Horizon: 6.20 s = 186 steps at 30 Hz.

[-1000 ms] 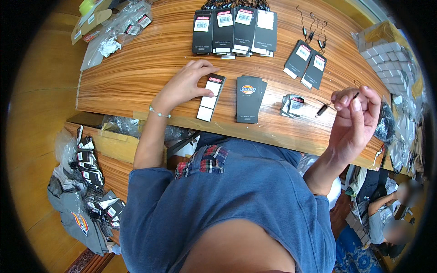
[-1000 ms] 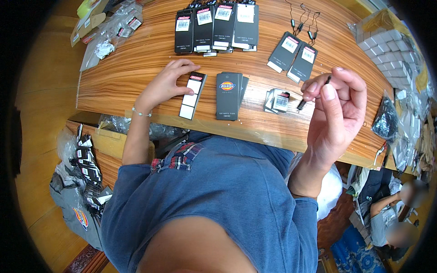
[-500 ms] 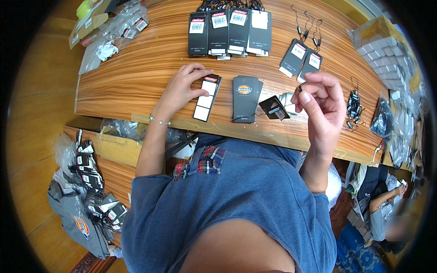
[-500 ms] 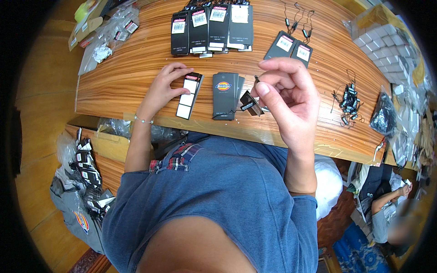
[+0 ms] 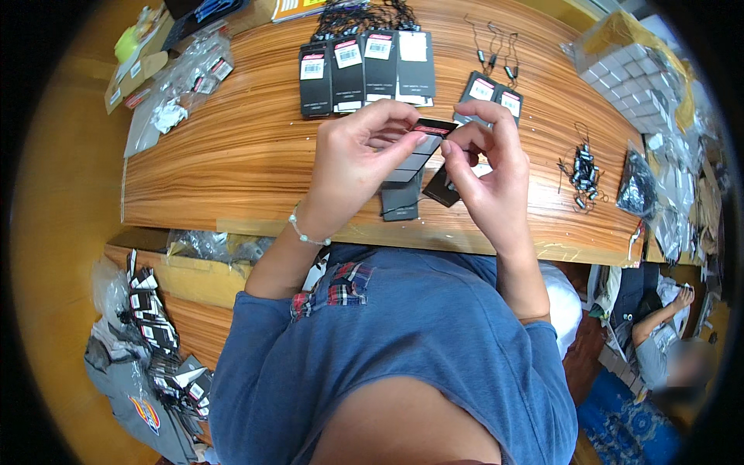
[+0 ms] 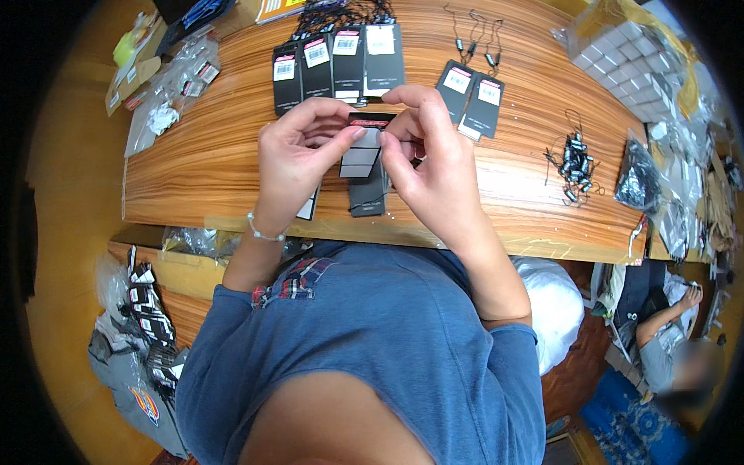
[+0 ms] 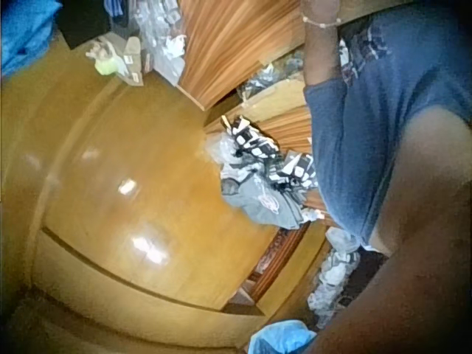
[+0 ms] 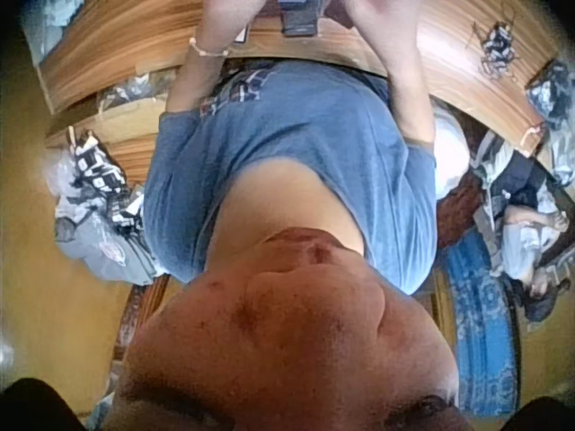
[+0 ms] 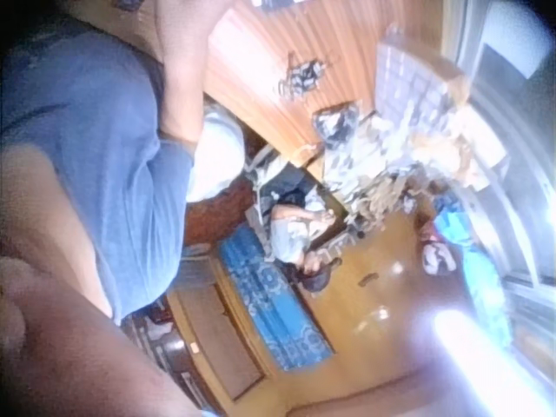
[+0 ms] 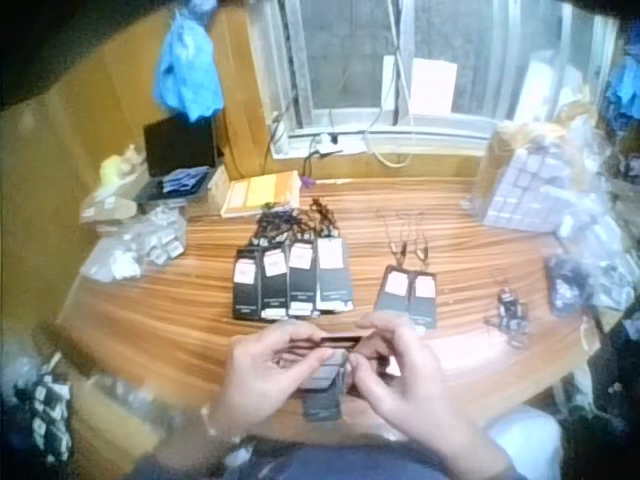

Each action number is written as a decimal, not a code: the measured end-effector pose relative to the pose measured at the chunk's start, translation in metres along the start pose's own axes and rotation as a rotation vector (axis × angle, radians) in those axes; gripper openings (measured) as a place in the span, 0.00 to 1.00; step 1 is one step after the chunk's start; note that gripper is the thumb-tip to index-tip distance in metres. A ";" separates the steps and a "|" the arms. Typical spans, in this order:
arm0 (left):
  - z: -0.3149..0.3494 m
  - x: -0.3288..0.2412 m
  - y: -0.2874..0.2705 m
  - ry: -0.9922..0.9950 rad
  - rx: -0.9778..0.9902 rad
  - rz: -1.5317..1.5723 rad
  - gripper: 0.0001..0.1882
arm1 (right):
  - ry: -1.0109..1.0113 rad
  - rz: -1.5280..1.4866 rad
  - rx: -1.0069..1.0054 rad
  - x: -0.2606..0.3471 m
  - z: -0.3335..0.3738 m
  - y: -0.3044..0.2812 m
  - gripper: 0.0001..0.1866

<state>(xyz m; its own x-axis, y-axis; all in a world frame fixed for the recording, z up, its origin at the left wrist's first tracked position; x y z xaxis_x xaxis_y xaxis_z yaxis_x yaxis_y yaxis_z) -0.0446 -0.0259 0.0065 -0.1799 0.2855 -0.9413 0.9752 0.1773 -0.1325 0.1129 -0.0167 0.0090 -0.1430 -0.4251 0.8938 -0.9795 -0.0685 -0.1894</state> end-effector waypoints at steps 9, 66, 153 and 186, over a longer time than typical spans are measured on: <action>-0.004 -0.010 0.011 0.094 0.097 -0.054 0.08 | -0.051 0.021 -0.111 -0.003 0.001 -0.007 0.17; -0.019 0.015 0.003 0.203 -0.058 -0.076 0.09 | 0.146 -0.888 -0.238 -0.032 -0.028 -0.036 0.07; -0.021 -0.017 0.007 -0.237 0.379 0.300 0.06 | 0.314 -0.589 0.187 -0.028 0.003 -0.021 0.07; 0.082 0.078 -0.157 -0.278 -0.036 -0.739 0.06 | 0.360 -0.286 0.033 -0.051 0.030 -0.060 0.12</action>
<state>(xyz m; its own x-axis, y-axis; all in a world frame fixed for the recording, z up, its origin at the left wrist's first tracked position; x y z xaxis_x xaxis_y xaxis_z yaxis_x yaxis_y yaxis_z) -0.2007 -0.1088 -0.0715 -0.7361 -0.1631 -0.6569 0.6099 0.2610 -0.7482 0.1831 -0.0184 -0.0371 0.0870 -0.0449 0.9952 -0.9826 -0.1684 0.0783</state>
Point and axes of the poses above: each hand's wrist, its own z-axis away from the middle knuckle, its own y-axis out of the palm, x = y × z, the point moved 1 cm from there along -z, towards the middle knuckle, and after that the axes turned 7 degrees about -x, right-handed, at the moved point
